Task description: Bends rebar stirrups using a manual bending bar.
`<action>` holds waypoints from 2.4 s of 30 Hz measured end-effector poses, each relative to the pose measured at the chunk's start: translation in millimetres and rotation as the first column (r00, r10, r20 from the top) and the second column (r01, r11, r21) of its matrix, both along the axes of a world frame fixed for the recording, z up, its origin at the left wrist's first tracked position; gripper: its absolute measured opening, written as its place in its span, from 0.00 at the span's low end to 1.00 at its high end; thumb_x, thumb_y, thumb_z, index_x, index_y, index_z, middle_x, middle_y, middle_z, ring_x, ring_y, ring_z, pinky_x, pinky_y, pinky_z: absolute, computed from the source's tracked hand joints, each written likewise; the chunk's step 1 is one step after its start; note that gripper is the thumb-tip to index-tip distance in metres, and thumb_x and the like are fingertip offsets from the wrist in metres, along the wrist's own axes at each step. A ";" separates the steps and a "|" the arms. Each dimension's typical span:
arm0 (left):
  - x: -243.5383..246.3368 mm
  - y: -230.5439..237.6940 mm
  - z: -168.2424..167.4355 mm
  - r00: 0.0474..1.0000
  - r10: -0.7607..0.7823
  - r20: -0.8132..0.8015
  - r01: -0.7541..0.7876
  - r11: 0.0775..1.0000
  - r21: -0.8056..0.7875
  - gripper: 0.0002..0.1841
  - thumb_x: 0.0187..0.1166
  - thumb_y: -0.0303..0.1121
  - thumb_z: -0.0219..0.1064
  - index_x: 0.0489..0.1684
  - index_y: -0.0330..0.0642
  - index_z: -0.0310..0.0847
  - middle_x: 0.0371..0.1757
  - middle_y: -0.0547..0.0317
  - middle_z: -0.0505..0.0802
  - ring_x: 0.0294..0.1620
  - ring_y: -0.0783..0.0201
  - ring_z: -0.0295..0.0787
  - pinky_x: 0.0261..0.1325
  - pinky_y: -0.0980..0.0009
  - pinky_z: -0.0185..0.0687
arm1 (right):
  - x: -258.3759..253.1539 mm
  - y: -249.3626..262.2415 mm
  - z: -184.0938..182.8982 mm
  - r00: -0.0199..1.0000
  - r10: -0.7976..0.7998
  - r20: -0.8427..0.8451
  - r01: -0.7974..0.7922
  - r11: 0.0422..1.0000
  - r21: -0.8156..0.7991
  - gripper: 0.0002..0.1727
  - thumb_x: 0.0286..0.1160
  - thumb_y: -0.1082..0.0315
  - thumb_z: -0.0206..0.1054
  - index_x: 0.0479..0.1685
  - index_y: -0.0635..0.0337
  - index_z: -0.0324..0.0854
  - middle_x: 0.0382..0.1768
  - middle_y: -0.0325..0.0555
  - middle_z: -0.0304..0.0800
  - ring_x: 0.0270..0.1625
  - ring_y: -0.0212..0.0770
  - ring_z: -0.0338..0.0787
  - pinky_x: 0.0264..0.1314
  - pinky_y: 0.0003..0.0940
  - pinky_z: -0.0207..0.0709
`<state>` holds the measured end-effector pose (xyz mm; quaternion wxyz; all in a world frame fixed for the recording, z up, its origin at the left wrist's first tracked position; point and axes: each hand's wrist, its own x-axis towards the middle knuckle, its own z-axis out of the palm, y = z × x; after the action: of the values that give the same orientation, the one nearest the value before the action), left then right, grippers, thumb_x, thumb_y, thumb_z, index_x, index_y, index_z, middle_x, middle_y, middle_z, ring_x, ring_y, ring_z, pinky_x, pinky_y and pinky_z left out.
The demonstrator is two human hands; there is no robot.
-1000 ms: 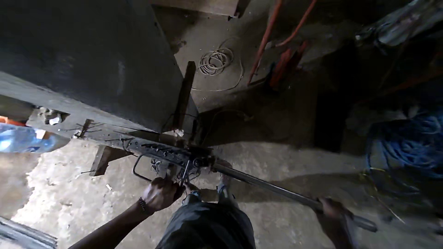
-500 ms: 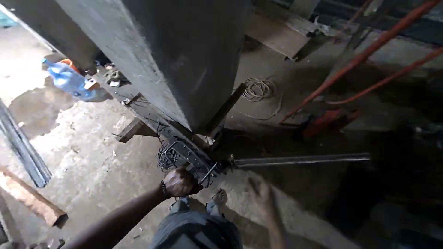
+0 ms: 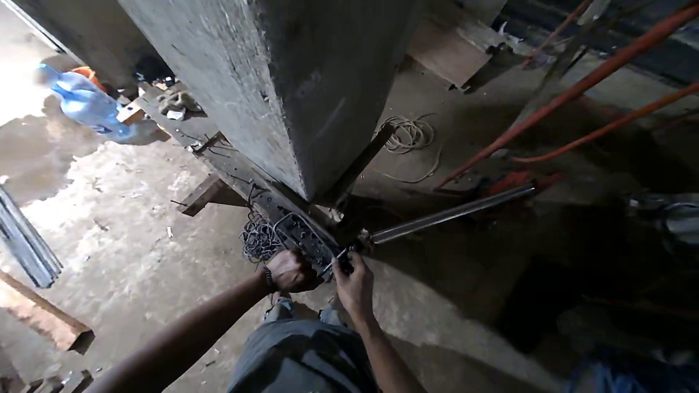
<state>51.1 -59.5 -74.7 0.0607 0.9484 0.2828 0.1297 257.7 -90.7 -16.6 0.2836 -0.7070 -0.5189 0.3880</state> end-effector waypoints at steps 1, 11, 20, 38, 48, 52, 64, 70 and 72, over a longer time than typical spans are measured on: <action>1.1 -0.1 1.2 1.000 0.004 -0.010 -0.005 1.000 -0.021 0.27 0.86 0.50 0.54 0.11 0.47 0.75 0.14 0.58 0.81 0.19 0.55 0.86 0.22 0.55 0.80 | -0.3 2.1 1.2 1.000 -0.008 0.008 0.008 1.000 -0.011 0.19 0.75 0.58 0.76 0.55 0.65 0.87 0.37 0.49 0.95 0.39 0.42 0.95 0.49 0.42 0.89; 23.9 -5.0 4.1 0.991 0.125 -0.046 -0.130 0.983 -0.127 0.27 0.87 0.48 0.53 0.16 0.43 0.79 0.18 0.52 0.85 0.24 0.51 0.90 0.27 0.53 0.84 | -15.6 4.6 -3.8 0.934 -0.060 0.351 0.050 0.998 0.037 0.19 0.82 0.53 0.67 0.47 0.63 0.90 0.33 0.51 0.95 0.36 0.49 0.95 0.41 0.50 0.89; 9.2 -26.2 -4.9 0.750 0.611 0.252 -0.555 0.789 -0.264 0.23 0.83 0.50 0.63 0.49 0.35 0.88 0.54 0.36 0.91 0.59 0.38 0.89 0.66 0.42 0.81 | -19.0 3.7 -4.6 0.962 -0.147 0.228 0.148 0.989 0.013 0.16 0.79 0.57 0.73 0.48 0.62 0.89 0.35 0.50 0.95 0.37 0.46 0.95 0.45 0.49 0.89; 77.6 -31.2 29.7 -0.149 0.987 0.063 0.007 0.065 -0.998 0.69 0.51 0.22 0.89 0.91 0.36 0.27 0.70 0.35 0.76 0.59 0.53 0.89 0.55 0.59 0.93 | 72.5 21.1 18.7 0.965 -0.099 0.241 0.071 0.990 0.123 0.19 0.83 0.56 0.68 0.49 0.67 0.88 0.38 0.54 0.94 0.40 0.46 0.94 0.50 0.49 0.88; 95.3 -31.9 23.6 -0.141 0.989 0.031 -0.151 0.010 -0.988 0.80 0.41 0.24 0.93 0.92 0.42 0.18 0.68 0.37 0.78 0.58 0.56 0.89 0.58 0.61 0.90 | 52.9 27.4 3.3 0.917 0.398 0.009 -0.384 0.890 -0.246 0.20 0.86 0.51 0.63 0.50 0.59 0.90 0.39 0.47 0.94 0.41 0.41 0.94 0.52 0.43 0.88; 92.9 -35.9 24.5 -0.160 0.987 0.004 -0.035 -0.002 -0.999 0.72 0.59 0.21 0.85 0.93 0.48 0.13 0.58 0.42 0.83 0.47 0.59 0.91 0.53 0.63 0.92 | 38.9 12.7 -3.7 0.911 0.395 -0.119 -0.413 0.866 -0.281 0.18 0.87 0.55 0.63 0.55 0.60 0.88 0.40 0.48 0.94 0.39 0.40 0.95 0.48 0.41 0.92; 94.0 -31.3 33.7 -0.154 0.985 -0.074 -0.053 -0.083 -0.995 0.76 0.53 0.19 0.87 0.92 0.47 0.12 0.63 0.39 0.81 0.52 0.58 0.91 0.51 0.63 0.91 | 22.2 8.1 1.4 0.895 0.445 -0.026 -0.432 0.852 -0.295 0.17 0.88 0.64 0.57 0.61 0.69 0.82 0.45 0.58 0.93 0.51 0.51 0.94 0.59 0.47 0.86; 97.4 -27.7 35.5 -0.192 0.974 -0.120 -0.085 -0.139 -0.987 0.72 0.52 0.20 0.88 0.93 0.45 0.22 0.51 0.43 0.80 0.40 0.58 0.88 0.43 0.62 0.90 | 10.7 11.5 9.2 0.894 0.419 0.157 -0.334 0.858 -0.390 0.29 0.84 0.50 0.63 0.66 0.72 0.80 0.58 0.62 0.90 0.65 0.56 0.89 0.70 0.47 0.81; 98.1 -27.5 37.6 -0.186 0.974 -0.132 -0.101 -0.152 -0.983 0.72 0.50 0.21 0.89 0.92 0.43 0.23 0.52 0.44 0.80 0.41 0.59 0.87 0.42 0.63 0.89 | 14.3 17.4 15.2 0.922 0.372 0.106 -0.290 0.846 -0.448 0.34 0.81 0.49 0.67 0.70 0.74 0.76 0.64 0.64 0.86 0.71 0.57 0.85 0.76 0.46 0.76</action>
<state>149.2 -86.9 -37.1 0.5177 0.1601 0.7300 0.4165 272.0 -73.3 -1.4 0.0011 -0.6844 -0.5611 0.4656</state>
